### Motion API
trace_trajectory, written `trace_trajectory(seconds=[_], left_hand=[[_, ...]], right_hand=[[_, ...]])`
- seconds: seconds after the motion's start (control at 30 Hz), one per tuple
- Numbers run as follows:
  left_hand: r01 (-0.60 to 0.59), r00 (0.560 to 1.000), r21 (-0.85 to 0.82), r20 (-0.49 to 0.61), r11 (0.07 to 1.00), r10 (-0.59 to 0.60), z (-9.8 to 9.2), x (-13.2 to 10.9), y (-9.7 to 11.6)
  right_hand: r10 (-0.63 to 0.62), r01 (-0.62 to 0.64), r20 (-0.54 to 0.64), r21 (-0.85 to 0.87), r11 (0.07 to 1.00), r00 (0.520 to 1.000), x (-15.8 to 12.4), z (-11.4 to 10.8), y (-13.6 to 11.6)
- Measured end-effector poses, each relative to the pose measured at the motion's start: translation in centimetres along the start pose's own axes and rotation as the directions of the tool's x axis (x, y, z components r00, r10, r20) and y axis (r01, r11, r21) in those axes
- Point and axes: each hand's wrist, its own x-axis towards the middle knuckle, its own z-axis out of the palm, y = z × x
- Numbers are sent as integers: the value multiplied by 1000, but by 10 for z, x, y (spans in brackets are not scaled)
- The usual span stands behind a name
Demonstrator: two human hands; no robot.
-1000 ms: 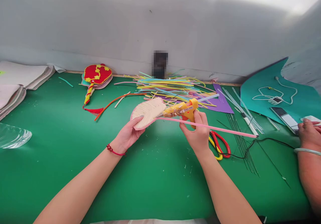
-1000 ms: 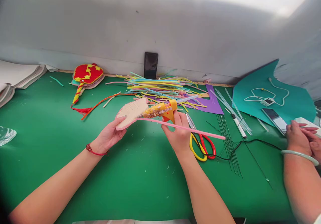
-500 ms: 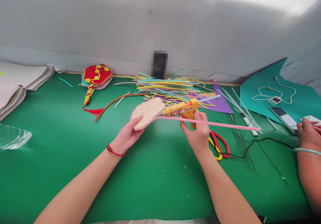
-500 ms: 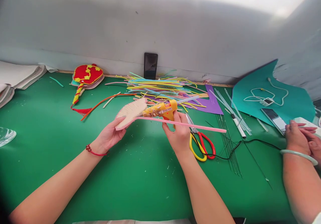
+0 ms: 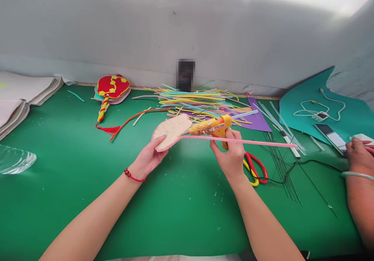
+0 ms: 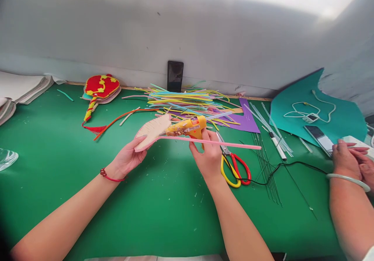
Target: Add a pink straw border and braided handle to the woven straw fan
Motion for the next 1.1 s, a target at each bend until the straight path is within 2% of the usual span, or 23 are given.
trace_trajectory(seconds=[0.2, 0.43, 0.6, 0.77, 0.93, 1.1], left_hand=[[2, 1000, -13, -6, 1000, -2, 2, -1, 0], [6, 1000, -30, -4, 1000, -6, 4, -2, 0], [7, 1000, -47, 4, 999, -7, 2, -1, -1], [11, 1000, -32, 16, 999, -11, -2, 1, -1], [-2, 999, -33, 41, 999, 3, -6, 4, -2], [24, 999, -51, 42, 998, -22, -2, 0, -1]], right_hand=[[30, -29, 15, -16, 999, 999, -2, 0, 3], [-23, 21, -54, -34, 999, 998, 0, -1, 4], [15, -17, -32, -47, 999, 999, -1, 0, 5], [-10, 5, -75, -65, 998, 997, 1, -2, 4], [47, -49, -47, -46, 998, 998, 1, -4, 3], [63, -67, -64, -55, 996, 996, 0, -3, 4]])
